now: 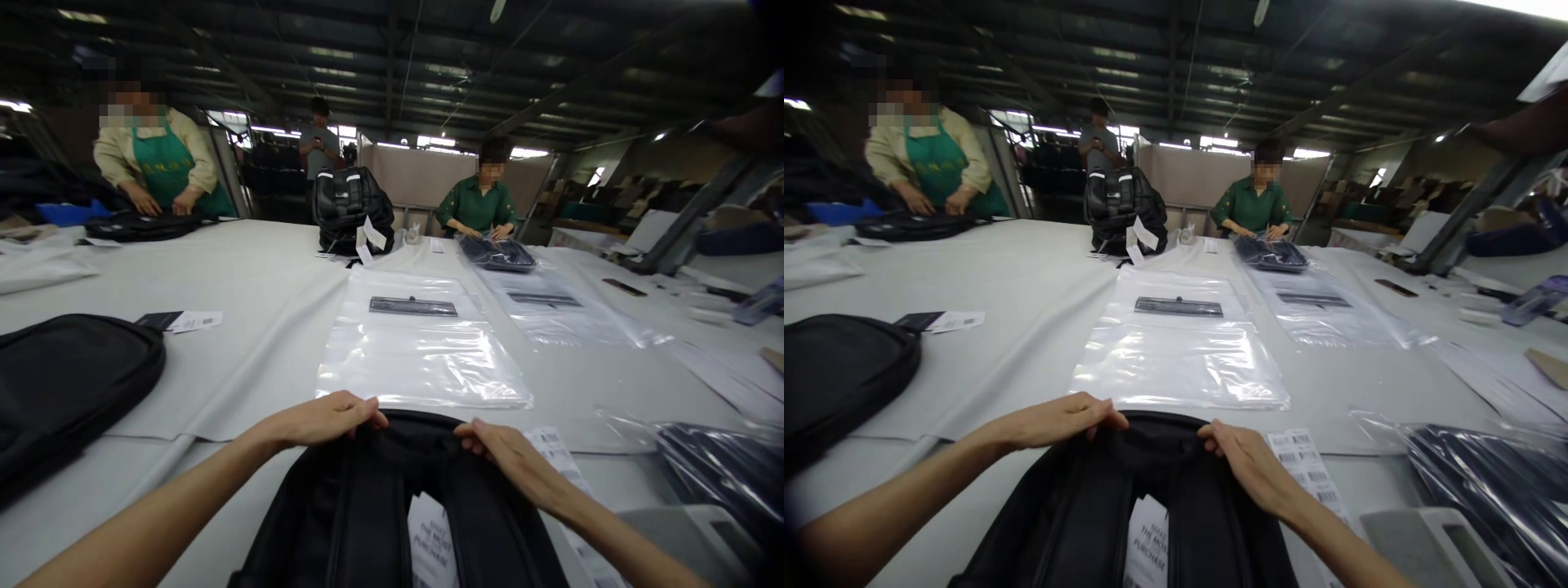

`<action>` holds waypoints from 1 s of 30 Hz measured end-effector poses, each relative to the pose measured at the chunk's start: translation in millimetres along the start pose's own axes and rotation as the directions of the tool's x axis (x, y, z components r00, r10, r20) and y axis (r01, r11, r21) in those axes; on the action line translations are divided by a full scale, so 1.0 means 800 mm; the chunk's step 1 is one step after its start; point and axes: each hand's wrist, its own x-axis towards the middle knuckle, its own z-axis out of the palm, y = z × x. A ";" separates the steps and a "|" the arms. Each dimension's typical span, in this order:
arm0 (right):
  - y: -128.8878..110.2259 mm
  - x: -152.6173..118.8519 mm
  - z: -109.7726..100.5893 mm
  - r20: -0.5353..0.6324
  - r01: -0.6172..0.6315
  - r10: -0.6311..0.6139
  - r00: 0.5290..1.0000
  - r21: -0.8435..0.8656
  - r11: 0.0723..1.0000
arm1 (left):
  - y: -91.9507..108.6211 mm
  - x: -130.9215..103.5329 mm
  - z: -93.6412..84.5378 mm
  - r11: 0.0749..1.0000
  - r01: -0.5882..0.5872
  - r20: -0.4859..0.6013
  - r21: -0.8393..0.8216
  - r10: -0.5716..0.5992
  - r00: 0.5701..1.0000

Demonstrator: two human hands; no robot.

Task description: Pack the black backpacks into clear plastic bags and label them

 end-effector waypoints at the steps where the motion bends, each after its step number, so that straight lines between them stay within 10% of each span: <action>1: 0.001 0.002 -0.003 0.021 -0.007 0.006 1.000 0.012 1.000 | 0.002 0.003 -0.002 1.000 0.007 0.014 0.002 -0.007 1.000; 7: 0.005 0.025 -0.002 -0.083 0.047 -0.069 0.994 -0.244 0.969 | -0.026 0.029 0.007 0.951 -0.051 -0.242 0.305 0.129 0.962; 15: -0.021 0.050 0.010 0.158 0.202 -0.157 0.975 -0.329 0.923 | -0.024 0.032 0.007 0.970 -0.111 0.092 0.215 0.093 0.991; 22: -0.018 0.036 0.013 0.287 0.289 -0.189 0.939 -0.364 0.885 | -0.031 0.054 0.017 0.973 0.094 0.335 0.211 -0.163 0.928; 26: 0.001 0.046 0.033 0.211 0.276 -0.211 0.954 -0.347 0.896 | -0.040 0.085 0.036 0.972 0.061 0.153 0.227 -0.097 0.983; 30: 0.039 0.024 0.044 -0.147 0.219 -0.266 0.953 -0.273 0.937 | -0.045 0.066 0.035 0.984 0.037 -0.217 0.176 0.002 0.976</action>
